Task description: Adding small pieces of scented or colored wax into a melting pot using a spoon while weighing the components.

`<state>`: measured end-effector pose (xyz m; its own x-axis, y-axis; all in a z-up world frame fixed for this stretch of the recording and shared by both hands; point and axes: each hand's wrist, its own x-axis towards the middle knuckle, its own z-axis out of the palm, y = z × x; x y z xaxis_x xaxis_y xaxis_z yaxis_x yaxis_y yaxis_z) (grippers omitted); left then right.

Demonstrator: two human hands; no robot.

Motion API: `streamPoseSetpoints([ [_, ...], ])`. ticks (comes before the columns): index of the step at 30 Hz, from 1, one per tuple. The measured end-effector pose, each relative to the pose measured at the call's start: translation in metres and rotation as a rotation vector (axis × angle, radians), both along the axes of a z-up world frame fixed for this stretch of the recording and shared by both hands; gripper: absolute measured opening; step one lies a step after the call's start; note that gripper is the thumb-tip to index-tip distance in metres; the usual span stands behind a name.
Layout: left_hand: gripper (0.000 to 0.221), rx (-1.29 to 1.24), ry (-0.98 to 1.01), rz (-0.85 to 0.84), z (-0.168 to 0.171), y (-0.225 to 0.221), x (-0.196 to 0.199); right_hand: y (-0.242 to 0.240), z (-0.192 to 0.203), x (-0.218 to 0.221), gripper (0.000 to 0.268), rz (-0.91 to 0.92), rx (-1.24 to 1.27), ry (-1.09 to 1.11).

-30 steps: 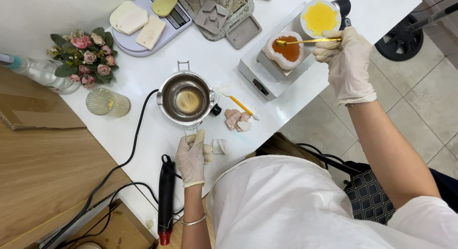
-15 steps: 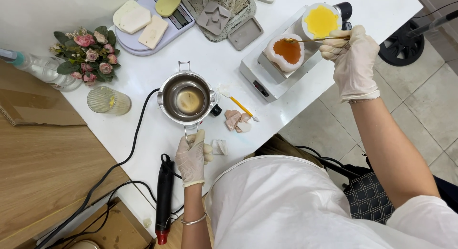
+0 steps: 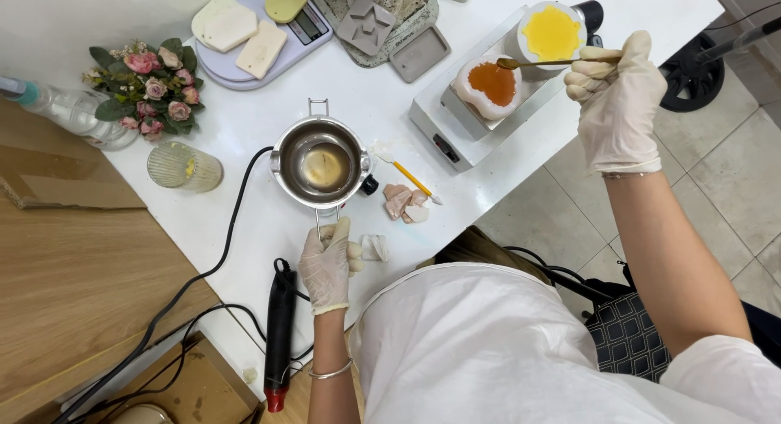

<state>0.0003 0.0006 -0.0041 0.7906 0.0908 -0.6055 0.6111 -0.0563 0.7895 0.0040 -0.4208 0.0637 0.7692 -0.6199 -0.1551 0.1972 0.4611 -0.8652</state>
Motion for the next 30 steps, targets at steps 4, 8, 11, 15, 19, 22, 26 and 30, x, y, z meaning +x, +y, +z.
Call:
streamPoseSetpoints([
  [4,0.029,0.049,0.035,-0.025,0.008,-0.003,0.001,0.045,0.019,0.007,0.043,0.020,-0.053,0.063],
  [8,0.030,0.022,0.008,-0.026,0.007,-0.002,0.000,0.112,0.017,0.028,0.038,0.225,-0.188,0.164],
  [11,0.030,0.059,0.006,-0.060,0.013,-0.003,0.000,0.152,-0.010,0.039,0.039,0.400,-0.227,0.193],
  [15,0.030,0.149,-0.026,-0.115,0.016,-0.004,-0.001,0.181,-0.064,0.050,0.045,0.555,-0.310,0.173],
  [19,0.029,0.139,-0.036,-0.117,0.018,-0.004,-0.003,0.191,-0.084,0.050,0.044,0.593,-0.305,0.207],
  [22,0.028,0.242,-0.075,-0.178,0.017,-0.004,-0.004,0.195,-0.092,0.050,0.047,0.577,-0.303,0.256],
  [26,0.028,0.292,-0.094,-0.215,0.011,-0.005,-0.007,0.197,-0.107,0.049,0.047,0.530,-0.225,0.293],
  [30,0.021,0.449,-0.167,-0.321,0.001,-0.003,-0.008,0.197,-0.119,0.049,0.046,0.512,-0.084,0.331],
])
